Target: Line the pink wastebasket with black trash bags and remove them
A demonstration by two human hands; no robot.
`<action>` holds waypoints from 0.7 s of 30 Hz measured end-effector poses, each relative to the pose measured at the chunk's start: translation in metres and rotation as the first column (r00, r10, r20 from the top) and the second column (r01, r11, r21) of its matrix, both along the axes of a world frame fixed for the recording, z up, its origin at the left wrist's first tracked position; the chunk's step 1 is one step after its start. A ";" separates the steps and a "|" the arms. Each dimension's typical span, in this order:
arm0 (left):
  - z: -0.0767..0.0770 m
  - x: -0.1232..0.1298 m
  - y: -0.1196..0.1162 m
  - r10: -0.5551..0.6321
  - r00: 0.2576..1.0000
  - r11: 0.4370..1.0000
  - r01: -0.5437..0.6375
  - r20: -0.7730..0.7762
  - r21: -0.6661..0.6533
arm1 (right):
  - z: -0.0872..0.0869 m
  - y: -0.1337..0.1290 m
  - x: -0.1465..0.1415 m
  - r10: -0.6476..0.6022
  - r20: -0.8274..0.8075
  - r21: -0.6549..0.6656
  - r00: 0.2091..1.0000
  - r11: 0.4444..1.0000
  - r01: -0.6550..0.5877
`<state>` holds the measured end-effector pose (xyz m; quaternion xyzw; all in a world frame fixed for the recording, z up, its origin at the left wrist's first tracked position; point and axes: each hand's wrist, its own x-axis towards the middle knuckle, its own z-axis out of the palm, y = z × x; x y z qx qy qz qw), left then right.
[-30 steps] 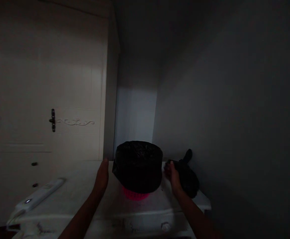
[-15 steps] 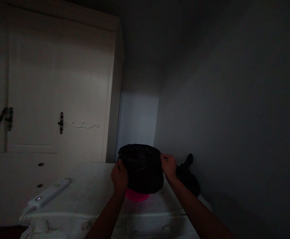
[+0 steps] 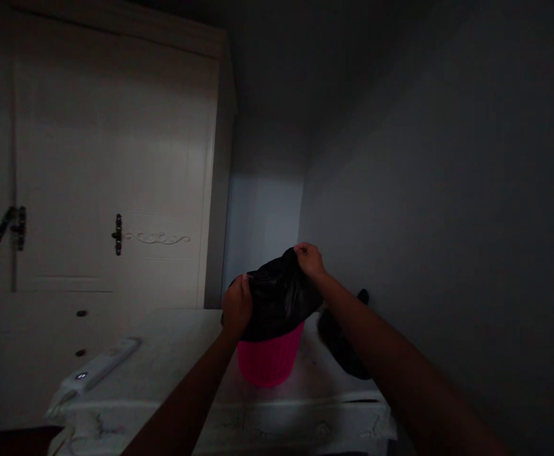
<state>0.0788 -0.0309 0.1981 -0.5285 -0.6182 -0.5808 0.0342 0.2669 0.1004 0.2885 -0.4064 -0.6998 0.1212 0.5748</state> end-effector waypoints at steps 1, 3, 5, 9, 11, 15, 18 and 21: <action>-0.002 0.002 0.000 -0.001 1.000 1.000 0.001 -0.007 -0.002 | 0.007 -0.001 -0.008 0.048 -0.017 0.024 0.999 0.999 -0.048; -0.005 0.006 0.000 -0.002 0.999 1.000 0.002 -0.040 -0.010 | 0.018 -0.006 -0.025 0.161 -0.023 0.073 0.987 0.985 -0.158; -0.008 0.010 -0.001 0.007 0.998 1.000 -0.009 -0.070 -0.021 | 0.028 -0.012 -0.043 0.279 0.015 0.113 0.960 0.954 -0.279; -0.008 0.017 -0.004 0.049 0.994 0.995 -0.058 -0.102 -0.084 | 0.046 -0.029 -0.078 0.457 0.080 0.162 0.886 0.871 -0.464; -0.008 0.018 -0.005 0.052 0.991 0.992 -0.066 -0.127 -0.110 | 0.055 -0.039 -0.091 0.528 0.095 0.188 0.844 0.823 -0.536; -0.013 0.017 -0.002 0.076 0.986 0.990 -0.093 -0.149 -0.110 | 0.074 -0.059 -0.107 0.614 0.083 0.306 0.785 0.734 -0.606; -0.016 0.011 0.001 0.104 0.990 0.986 -0.115 -0.092 -0.124 | 0.089 -0.077 -0.109 0.618 0.054 0.415 0.784 0.701 -0.580; -0.011 -0.002 -0.002 0.136 0.991 0.991 -0.136 -0.004 -0.018 | 0.104 -0.092 -0.106 0.605 0.062 0.478 0.794 0.681 -0.556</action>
